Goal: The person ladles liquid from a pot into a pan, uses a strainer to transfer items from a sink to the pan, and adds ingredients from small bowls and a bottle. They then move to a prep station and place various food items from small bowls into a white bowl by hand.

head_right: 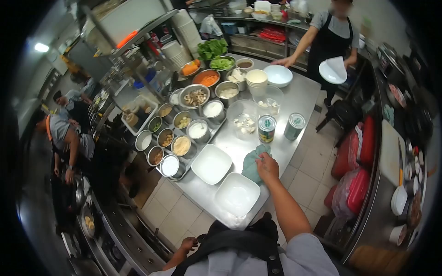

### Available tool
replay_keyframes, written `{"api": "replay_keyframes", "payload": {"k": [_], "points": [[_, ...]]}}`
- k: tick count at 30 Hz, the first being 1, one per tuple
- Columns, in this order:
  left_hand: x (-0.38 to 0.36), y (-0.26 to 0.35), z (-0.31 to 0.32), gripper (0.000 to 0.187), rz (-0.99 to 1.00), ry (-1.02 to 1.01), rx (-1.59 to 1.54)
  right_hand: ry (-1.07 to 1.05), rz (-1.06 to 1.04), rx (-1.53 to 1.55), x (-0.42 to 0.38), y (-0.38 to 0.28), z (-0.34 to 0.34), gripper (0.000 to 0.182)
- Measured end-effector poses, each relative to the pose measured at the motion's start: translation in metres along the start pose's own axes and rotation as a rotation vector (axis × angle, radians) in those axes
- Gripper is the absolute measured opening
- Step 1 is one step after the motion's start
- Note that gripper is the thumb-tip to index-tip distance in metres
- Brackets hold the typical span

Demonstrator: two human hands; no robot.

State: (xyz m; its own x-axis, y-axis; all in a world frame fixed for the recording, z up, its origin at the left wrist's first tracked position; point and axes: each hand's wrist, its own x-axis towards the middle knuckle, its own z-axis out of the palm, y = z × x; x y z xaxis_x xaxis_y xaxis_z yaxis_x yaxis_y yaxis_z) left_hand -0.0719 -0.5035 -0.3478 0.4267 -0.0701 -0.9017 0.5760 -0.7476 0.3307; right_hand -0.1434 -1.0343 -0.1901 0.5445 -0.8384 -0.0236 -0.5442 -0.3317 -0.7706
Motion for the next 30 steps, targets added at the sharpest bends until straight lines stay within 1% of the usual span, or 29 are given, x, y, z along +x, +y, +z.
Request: {"api": "replay_keyframes", "payload": {"k": [1, 2, 4, 5, 7, 8, 10, 11, 12, 14, 15, 16, 17, 18, 19, 20, 21, 22, 23, 24, 25, 26, 27, 28, 29, 30], "points": [[-0.001, -0.004, 0.002, 0.025, -0.006, 0.04, -0.041, 0.017, -0.012, -0.02, 0.0, -0.002, 0.001, 0.025], [0.004, -0.011, 0.001, 0.025, 0.0, 0.036, -0.07, 0.009, -0.038, -0.032, -0.002, -0.001, 0.005, 0.025], [0.014, -0.024, 0.0, 0.024, 0.083, -0.019, -0.228, 0.126, -0.186, -0.235, -0.008, -0.002, 0.008, 0.025], [0.011, -0.028, 0.005, 0.024, 0.082, -0.032, -0.264, 0.114, -0.215, -0.257, -0.014, -0.005, 0.008, 0.025], [0.012, -0.041, 0.013, 0.023, 0.102, 0.107, -0.393, 0.22, -0.371, -0.235, -0.026, -0.008, 0.009, 0.024], [0.013, -0.051, 0.019, 0.023, 0.097, 0.11, -0.466, 0.209, -0.39, -0.249, -0.028, -0.007, 0.008, 0.024], [0.011, -0.074, 0.034, 0.022, 0.072, 0.106, -0.503, 0.154, -0.542, -0.361, -0.03, 0.0, 0.004, 0.024], [0.012, -0.092, 0.04, 0.021, 0.05, 0.108, -0.514, 0.155, -0.539, -0.37, -0.03, 0.004, 0.004, 0.024], [0.021, -0.119, 0.047, 0.019, 0.087, 0.049, -0.535, 0.133, -0.544, -0.335, -0.027, 0.01, 0.004, 0.023], [0.004, -0.145, 0.048, 0.018, 0.137, -0.034, -0.217, 0.129, -0.547, -0.302, -0.026, 0.008, -0.002, 0.023], [-0.004, -0.158, 0.048, 0.018, 0.171, -0.068, -0.061, 0.115, -0.477, -0.361, -0.026, 0.001, -0.003, 0.023], [0.038, -0.192, 0.06, 0.017, 0.719, -0.006, 0.747, 0.101, -0.405, -0.415, -0.026, -0.01, -0.005, 0.024], [0.033, -0.194, 0.057, 0.015, 0.86, -0.031, 0.643, 0.118, -0.398, -0.411, -0.028, -0.02, -0.007, 0.024], [0.051, -0.219, 0.04, 0.015, 0.312, 0.015, 0.235, 0.127, -0.361, -0.406, -0.03, -0.031, -0.011, 0.023], [0.039, -0.206, 0.037, 0.016, 0.114, 0.156, -0.095, 0.131, -0.327, -0.404, -0.031, -0.043, -0.017, 0.023], [0.03, -0.192, 0.029, 0.016, 0.092, 0.314, -0.319, 0.135, -0.323, -0.406, -0.031, -0.056, -0.022, 0.023], [0.01, -0.174, 0.018, 0.017, 0.16, 0.468, -0.484, 0.151, -0.373, -0.29, -0.03, -0.072, -0.028, 0.024], [0.042, -0.17, -0.004, 0.019, 0.352, 0.897, -0.352, 0.164, -0.421, -0.172, -0.029, -0.087, -0.036, 0.025], [0.054, -0.156, -0.037, 0.017, 0.517, 0.98, -0.404, 0.158, -0.416, -0.17, -0.026, -0.102, -0.047, 0.025], [0.013, -0.098, -0.063, 0.01, 0.565, 0.787, -0.928, 0.098, -0.424, -0.084, -0.02, -0.12, -0.059, 0.027], [-0.024, -0.042, -0.086, 0.008, 0.631, 0.811, -0.886, 0.036, -0.436, 0.005, -0.011, -0.137, -0.069, 0.029], [-0.071, 0.019, -0.103, 0.01, 0.726, 0.754, -0.89, 0.03, -0.443, 0.013, 0.002, -0.153, -0.077, 0.029], [-0.094, 0.067, -0.112, 0.012, 0.796, 0.779, -0.894, -0.039, -0.485, 0.009, 0.016, -0.168, -0.084, 0.032], [-0.111, 0.115, -0.118, 0.015, 0.918, 0.711, -0.935, -0.107, -0.527, 0.004, 0.032, -0.18, -0.09, 0.034], [-0.132, 0.163, -0.116, 0.021, 1.009, 0.675, -0.831, -0.114, -0.534, 0.011, 0.051, -0.191, -0.093, 0.034], [-0.15, 0.211, -0.108, 0.025, 1.059, 0.602, -0.791, -0.166, -0.534, -0.004, 0.07, -0.203, -0.094, 0.036]]}}
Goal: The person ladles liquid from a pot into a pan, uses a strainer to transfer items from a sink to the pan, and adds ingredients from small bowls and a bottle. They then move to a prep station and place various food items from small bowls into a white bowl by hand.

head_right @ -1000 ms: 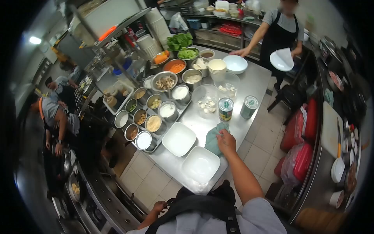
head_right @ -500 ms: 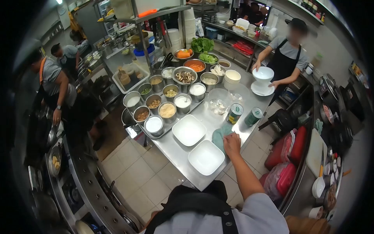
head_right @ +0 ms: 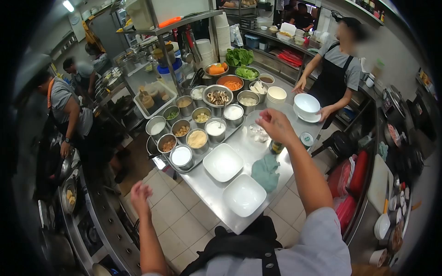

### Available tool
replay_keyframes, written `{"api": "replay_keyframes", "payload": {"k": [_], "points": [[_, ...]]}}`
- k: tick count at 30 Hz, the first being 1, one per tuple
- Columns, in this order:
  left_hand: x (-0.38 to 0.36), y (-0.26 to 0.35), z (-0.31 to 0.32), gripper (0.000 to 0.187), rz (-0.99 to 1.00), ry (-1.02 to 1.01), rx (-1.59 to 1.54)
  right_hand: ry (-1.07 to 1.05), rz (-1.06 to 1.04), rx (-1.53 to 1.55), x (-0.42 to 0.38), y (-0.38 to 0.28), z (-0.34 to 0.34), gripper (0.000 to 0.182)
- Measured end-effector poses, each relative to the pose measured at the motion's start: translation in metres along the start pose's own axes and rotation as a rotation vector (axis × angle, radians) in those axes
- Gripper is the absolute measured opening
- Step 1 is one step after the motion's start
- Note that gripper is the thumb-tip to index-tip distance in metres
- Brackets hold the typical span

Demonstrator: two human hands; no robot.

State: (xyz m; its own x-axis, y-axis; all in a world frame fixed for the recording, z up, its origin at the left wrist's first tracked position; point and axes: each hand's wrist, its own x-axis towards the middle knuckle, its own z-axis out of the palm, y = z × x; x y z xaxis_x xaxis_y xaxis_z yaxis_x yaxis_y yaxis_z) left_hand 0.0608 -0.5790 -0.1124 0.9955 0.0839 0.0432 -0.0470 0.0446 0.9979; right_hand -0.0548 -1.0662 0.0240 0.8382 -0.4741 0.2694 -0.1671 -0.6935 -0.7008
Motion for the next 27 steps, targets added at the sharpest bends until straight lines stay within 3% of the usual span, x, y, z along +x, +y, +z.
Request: {"api": "replay_keyframes", "payload": {"k": [5, 7, 10, 12, 13, 19, 20, 23, 27], "points": [[0.067, 0.03, 0.2, 0.026, -0.062, -0.343, -0.027, -0.143, -0.082, 0.011, 0.1, 0.02, -0.013, 0.039], [0.093, 0.026, 0.274, 0.028, -0.02, -0.311, 0.08, -0.246, -0.119, -0.002, 0.138, 0.033, -0.017, 0.04], [0.14, -0.004, 0.36, 0.031, -0.118, -0.27, 0.19, -0.312, -0.14, -0.003, 0.186, 0.072, -0.017, 0.037], [0.161, -0.017, 0.404, 0.034, -0.322, -0.199, 0.155, -0.346, -0.13, 0.064, 0.209, 0.093, -0.02, 0.035], [0.167, -0.023, 0.417, 0.034, -0.327, -0.186, 0.159, -0.359, -0.133, 0.071, 0.218, 0.103, -0.021, 0.035], [0.192, -0.051, 0.446, 0.023, -0.247, -0.001, 0.357, -0.451, -0.169, 0.133, 0.266, 0.153, -0.011, 0.031], [0.194, -0.051, 0.442, 0.015, -0.195, 0.03, 0.316, -0.453, -0.178, 0.146, 0.271, 0.158, -0.005, 0.029], [0.179, -0.017, 0.41, 0.016, -0.171, 0.135, 0.25, -0.509, -0.225, 0.272, 0.289, 0.163, 0.023, 0.026], [0.151, -0.002, 0.358, 0.014, -0.224, 0.229, 0.438, -0.516, -0.414, 0.127, 0.304, 0.139, 0.106, 0.016]]}}
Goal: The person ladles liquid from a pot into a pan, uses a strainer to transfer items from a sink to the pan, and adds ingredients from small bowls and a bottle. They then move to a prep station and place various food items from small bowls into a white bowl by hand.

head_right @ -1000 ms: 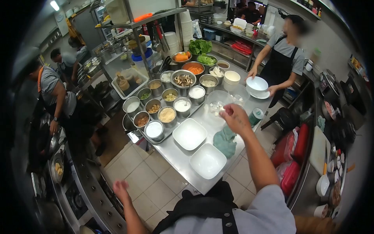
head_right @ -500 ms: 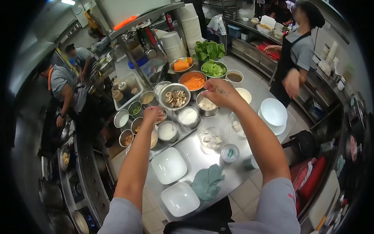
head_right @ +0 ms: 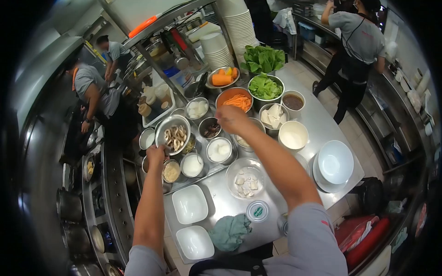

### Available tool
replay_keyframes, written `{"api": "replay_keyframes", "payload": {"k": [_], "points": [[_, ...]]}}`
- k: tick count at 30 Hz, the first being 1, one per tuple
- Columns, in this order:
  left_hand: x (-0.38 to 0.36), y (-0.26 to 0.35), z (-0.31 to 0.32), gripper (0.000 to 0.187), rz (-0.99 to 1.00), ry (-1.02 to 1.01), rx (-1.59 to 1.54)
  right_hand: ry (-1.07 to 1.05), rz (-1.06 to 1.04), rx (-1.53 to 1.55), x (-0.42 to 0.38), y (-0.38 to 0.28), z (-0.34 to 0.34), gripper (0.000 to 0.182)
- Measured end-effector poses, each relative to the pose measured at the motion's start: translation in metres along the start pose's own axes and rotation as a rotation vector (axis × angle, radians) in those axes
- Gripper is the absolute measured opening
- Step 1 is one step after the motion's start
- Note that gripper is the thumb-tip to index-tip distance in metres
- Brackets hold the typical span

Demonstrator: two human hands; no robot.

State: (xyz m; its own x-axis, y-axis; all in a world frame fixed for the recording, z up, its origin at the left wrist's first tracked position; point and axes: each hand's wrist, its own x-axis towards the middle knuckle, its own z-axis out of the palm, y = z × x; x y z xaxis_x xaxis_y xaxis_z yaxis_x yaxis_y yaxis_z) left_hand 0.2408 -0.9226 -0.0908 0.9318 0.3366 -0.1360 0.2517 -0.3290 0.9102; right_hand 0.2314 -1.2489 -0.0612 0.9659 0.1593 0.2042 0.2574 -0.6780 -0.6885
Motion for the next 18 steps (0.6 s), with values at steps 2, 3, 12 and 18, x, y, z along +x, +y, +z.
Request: {"api": "replay_keyframes", "payload": {"k": [2, 3, 12, 18], "points": [[-0.004, -0.013, -0.005, 0.013, -0.036, 0.041, 0.054, -0.114, -0.042, -0.261, 0.028, -0.006, 0.038, 0.016], [-0.007, -0.017, -0.001, 0.015, -0.043, 0.049, -0.005, -0.191, -0.034, -0.437, 0.039, -0.009, 0.054, 0.016], [0.003, -0.031, 0.011, 0.019, -0.124, -0.091, -0.088, -0.302, -0.012, -0.621, 0.072, 0.016, 0.111, 0.015], [-0.013, -0.03, -0.015, 0.027, -0.184, -0.01, -0.125, -0.392, -0.045, -0.566, 0.08, 0.01, 0.085, 0.021]]}}
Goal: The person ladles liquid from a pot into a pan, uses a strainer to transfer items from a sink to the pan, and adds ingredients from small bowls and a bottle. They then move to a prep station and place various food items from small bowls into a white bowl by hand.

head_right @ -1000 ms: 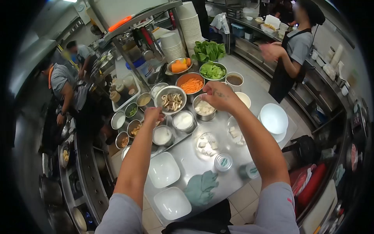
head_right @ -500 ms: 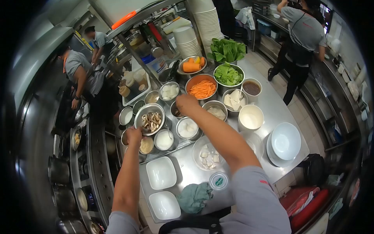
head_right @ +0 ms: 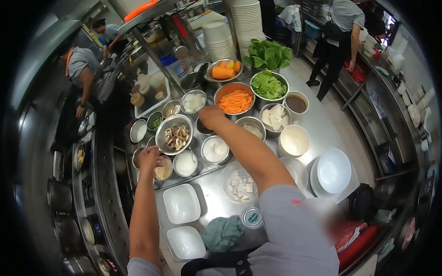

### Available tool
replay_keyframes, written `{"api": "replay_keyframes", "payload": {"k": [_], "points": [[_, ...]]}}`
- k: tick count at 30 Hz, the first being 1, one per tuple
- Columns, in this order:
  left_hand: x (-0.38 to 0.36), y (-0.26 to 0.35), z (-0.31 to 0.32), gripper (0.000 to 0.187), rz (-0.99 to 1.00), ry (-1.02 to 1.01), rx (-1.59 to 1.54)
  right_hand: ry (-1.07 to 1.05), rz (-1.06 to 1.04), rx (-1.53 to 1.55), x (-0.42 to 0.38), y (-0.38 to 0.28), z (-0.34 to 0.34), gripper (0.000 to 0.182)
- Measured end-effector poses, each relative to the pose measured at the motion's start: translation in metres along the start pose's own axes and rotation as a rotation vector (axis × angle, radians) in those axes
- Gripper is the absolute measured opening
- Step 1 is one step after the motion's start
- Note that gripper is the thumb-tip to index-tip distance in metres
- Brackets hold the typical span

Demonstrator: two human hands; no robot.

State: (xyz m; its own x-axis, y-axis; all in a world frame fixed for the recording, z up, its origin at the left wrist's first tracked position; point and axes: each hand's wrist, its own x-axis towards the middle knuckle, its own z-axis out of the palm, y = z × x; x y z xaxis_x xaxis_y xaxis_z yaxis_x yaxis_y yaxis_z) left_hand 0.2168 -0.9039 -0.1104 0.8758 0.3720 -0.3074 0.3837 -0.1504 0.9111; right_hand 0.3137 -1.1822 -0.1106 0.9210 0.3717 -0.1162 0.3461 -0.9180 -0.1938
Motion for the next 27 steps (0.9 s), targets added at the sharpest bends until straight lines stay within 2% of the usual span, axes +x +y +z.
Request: {"api": "replay_keyframes", "payload": {"k": [3, 5, 7, 11, 13, 15, 16, 18, 19, 20, 21, 22, 23, 24, 26, 27], "points": [[-0.042, 0.012, -0.042, 0.033, 0.196, -0.032, -0.027, 0.098, 0.038, 0.059, 0.003, -0.003, 0.006, 0.019], [-0.077, 0.012, -0.079, 0.036, 0.177, -0.061, -0.013, 0.148, 0.07, 0.066, 0.01, -0.004, 0.02, 0.016], [-0.107, -0.01, -0.125, 0.035, 0.131, -0.038, 0.017, 0.011, 0.111, -0.074, 0.02, -0.009, 0.031, 0.02], [-0.173, -0.081, -0.218, 0.031, -0.055, 0.118, -0.068, -0.038, 0.155, -0.038, 0.025, -0.012, 0.033, 0.026], [-0.214, -0.118, -0.257, 0.03, -0.184, 0.24, -0.086, -0.044, 0.104, -0.09, 0.033, -0.008, 0.044, 0.023], [-0.259, -0.154, -0.292, 0.03, -0.303, 0.341, -0.119, 0.021, -0.03, -0.12, 0.048, 0.007, 0.065, 0.021], [-0.278, -0.174, -0.307, 0.03, -0.366, 0.39, -0.135, -0.112, -0.044, -0.149, 0.049, 0.004, 0.055, 0.018], [-0.314, -0.22, -0.33, 0.031, -0.474, 0.465, -0.192, 0.06, -0.122, -0.181, 0.038, 0.002, 0.042, 0.019], [-0.333, -0.243, -0.339, 0.031, -0.521, 0.493, -0.228, 0.168, -0.309, -0.254, 0.055, 0.032, 0.067, 0.024], [-0.348, -0.266, -0.345, 0.03, -0.594, 0.518, -0.236, 0.092, -0.255, -0.156, 0.04, 0.015, 0.039, 0.028], [-0.363, -0.289, -0.35, 0.03, -0.665, 0.528, -0.245, 0.117, -0.142, -0.002, 0.045, 0.022, 0.041, 0.031], [-0.378, -0.316, -0.355, 0.03, -0.673, 0.581, -0.279, -0.016, -0.133, -0.129, 0.046, 0.023, 0.029, 0.035], [-0.388, -0.339, -0.357, 0.03, -0.769, 0.553, -0.323, 0.027, -0.232, -0.251, 0.052, 0.029, 0.028, 0.033], [-0.393, -0.36, -0.358, 0.03, -0.859, 0.506, -0.364, -0.059, -0.187, -0.192, 0.056, 0.044, 0.021, 0.027], [-0.407, -0.394, -0.356, 0.031, -0.896, 0.506, -0.431, -0.22, -0.08, -0.082, 0.036, 0.03, -0.024, 0.024], [-0.412, -0.409, -0.354, 0.032, -0.937, 0.49, -0.473, -0.242, 0.082, 0.21, 0.026, 0.021, -0.041, 0.022]]}}
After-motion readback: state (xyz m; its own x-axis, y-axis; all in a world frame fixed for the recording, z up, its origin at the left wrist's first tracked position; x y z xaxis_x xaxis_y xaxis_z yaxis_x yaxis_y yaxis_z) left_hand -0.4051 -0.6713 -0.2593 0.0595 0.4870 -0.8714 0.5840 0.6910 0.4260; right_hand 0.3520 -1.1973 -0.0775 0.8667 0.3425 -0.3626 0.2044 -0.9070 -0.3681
